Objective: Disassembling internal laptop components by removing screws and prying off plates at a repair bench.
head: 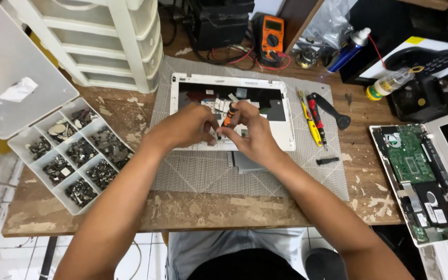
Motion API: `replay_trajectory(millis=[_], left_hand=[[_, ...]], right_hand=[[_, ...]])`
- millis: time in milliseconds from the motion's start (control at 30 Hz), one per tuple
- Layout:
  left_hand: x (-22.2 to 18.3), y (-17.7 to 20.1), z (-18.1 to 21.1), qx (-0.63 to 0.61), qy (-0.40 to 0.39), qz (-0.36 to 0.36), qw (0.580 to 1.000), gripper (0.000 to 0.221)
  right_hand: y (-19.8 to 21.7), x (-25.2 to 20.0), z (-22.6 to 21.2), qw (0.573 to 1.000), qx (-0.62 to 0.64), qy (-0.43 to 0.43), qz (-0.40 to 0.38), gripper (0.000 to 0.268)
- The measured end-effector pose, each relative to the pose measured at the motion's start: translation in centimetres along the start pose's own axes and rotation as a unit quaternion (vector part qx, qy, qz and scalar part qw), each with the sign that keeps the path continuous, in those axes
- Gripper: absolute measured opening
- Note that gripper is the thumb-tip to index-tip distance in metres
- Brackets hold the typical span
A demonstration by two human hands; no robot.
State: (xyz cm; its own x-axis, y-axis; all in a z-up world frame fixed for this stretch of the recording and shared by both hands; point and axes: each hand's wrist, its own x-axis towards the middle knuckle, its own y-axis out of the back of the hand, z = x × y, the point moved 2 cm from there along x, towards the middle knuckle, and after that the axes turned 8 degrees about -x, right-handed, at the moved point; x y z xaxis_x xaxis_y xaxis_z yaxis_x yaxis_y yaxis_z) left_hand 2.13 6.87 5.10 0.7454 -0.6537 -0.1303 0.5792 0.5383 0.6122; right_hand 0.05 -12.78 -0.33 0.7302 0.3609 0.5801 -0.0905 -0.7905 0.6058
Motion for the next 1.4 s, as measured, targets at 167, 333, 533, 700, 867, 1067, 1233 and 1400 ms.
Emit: replay_trajectory(millis=[167,333,533,700,867,1067,1233,1400], left_hand=[[1.0,-1.0,-1.5,-0.029,-0.010,-0.007,0.999,0.023],[1.0,-0.5,-1.9,-0.043,-0.009,0.008,0.999,0.028],[-0.1,0.9,1.7,-0.267,-0.272,0.126,0.916,0.054],[0.0,0.0,2.3,-0.279,-0.282,0.164,0.903,0.028],[0.6,0.3,1.6,-0.259,-0.279,0.177,0.908,0.019],[0.7,-0.6,2.2,-0.190,-0.318,0.264,0.890,0.026],[0.8,-1.1,2.0,-0.164,-0.330,0.288,0.884,0.023],[0.3,-0.4,1.5,-0.290,-0.267,0.185,0.900,0.021]], right_hand=[[0.9,1.1,-2.4,0.998,0.044,-0.015,-0.041,0.056],[0.6,1.2,-1.5,0.993,0.094,-0.015,-0.075,0.060],[0.5,0.6,-0.5,0.999,0.027,0.013,-0.009,0.065],[0.5,1.0,-2.2,1.000,-0.002,0.004,0.029,0.061],[0.8,1.3,-2.1,0.998,0.060,-0.004,-0.027,0.056],[1.0,1.6,-1.6,0.987,0.139,0.008,-0.080,0.057],[1.0,1.6,-1.6,0.998,0.058,0.019,-0.023,0.060],[0.3,0.7,-1.4,1.000,0.016,0.014,0.011,0.058]])
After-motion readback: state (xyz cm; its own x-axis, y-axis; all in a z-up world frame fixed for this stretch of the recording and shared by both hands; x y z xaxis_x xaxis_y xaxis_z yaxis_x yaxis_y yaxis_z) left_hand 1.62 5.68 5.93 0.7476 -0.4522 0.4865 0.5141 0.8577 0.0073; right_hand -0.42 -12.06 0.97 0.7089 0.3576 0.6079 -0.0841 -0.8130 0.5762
